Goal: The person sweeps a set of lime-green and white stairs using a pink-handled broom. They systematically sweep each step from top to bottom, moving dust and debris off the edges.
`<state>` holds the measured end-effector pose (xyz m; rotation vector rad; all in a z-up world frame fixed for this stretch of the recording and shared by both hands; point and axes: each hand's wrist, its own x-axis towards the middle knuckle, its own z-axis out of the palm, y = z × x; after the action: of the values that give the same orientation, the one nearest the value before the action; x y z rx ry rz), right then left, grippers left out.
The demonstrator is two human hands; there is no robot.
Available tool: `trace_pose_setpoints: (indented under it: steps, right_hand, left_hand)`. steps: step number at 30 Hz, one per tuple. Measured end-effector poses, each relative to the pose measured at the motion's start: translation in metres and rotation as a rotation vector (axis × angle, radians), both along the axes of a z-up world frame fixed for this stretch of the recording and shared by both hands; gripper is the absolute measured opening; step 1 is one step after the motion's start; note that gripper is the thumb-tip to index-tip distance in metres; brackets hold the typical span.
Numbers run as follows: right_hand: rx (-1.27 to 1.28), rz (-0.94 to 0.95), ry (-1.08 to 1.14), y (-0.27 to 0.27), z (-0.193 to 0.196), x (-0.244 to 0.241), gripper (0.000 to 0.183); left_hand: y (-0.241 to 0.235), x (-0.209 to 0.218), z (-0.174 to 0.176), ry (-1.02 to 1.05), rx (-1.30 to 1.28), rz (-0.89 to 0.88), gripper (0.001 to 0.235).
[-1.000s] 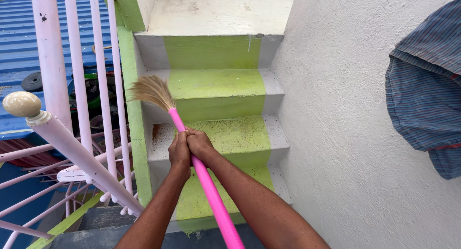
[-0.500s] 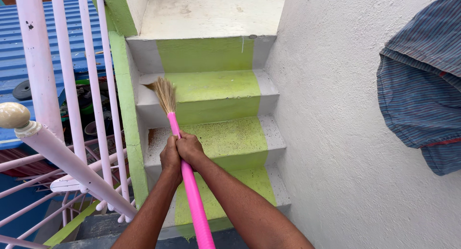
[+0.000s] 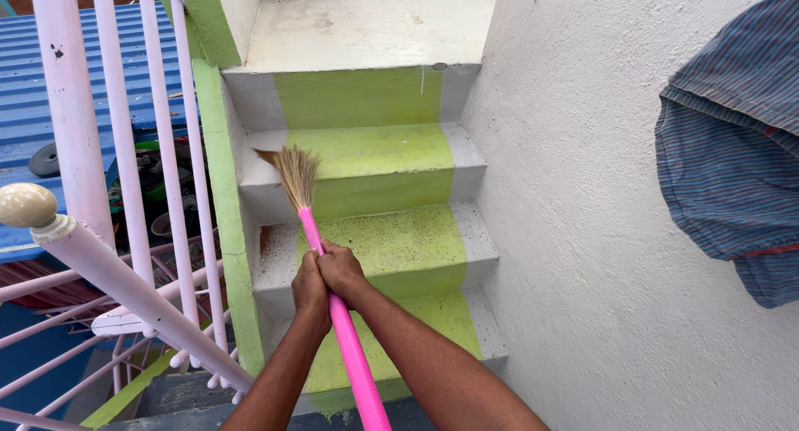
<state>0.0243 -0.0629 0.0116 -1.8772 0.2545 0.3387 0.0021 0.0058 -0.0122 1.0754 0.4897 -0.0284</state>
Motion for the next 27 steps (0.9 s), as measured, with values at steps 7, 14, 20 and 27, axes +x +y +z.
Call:
trace_pose_setpoints:
  steps: [7, 14, 20, 27]
  right_hand:
    - [0.195, 0.163, -0.014, -0.010, 0.002, 0.011, 0.052]
    - [0.206, -0.019, 0.020, 0.008, -0.003, 0.003, 0.049]
    - [0.372, 0.115, 0.041, 0.007, -0.022, 0.008, 0.050]
    - [0.344, -0.071, 0.036, 0.002, -0.021, 0.003, 0.053]
  left_hand:
    - [-0.005, -0.016, 0.025, 0.017, 0.365, 0.055, 0.047]
    - [0.009, -0.007, 0.021, 0.060, 0.140, -0.017, 0.048]
    - [0.006, -0.026, 0.020, 0.051, 0.359, 0.080, 0.056]
    - [0.003, -0.015, 0.018, -0.014, 0.309, -0.029, 0.064]
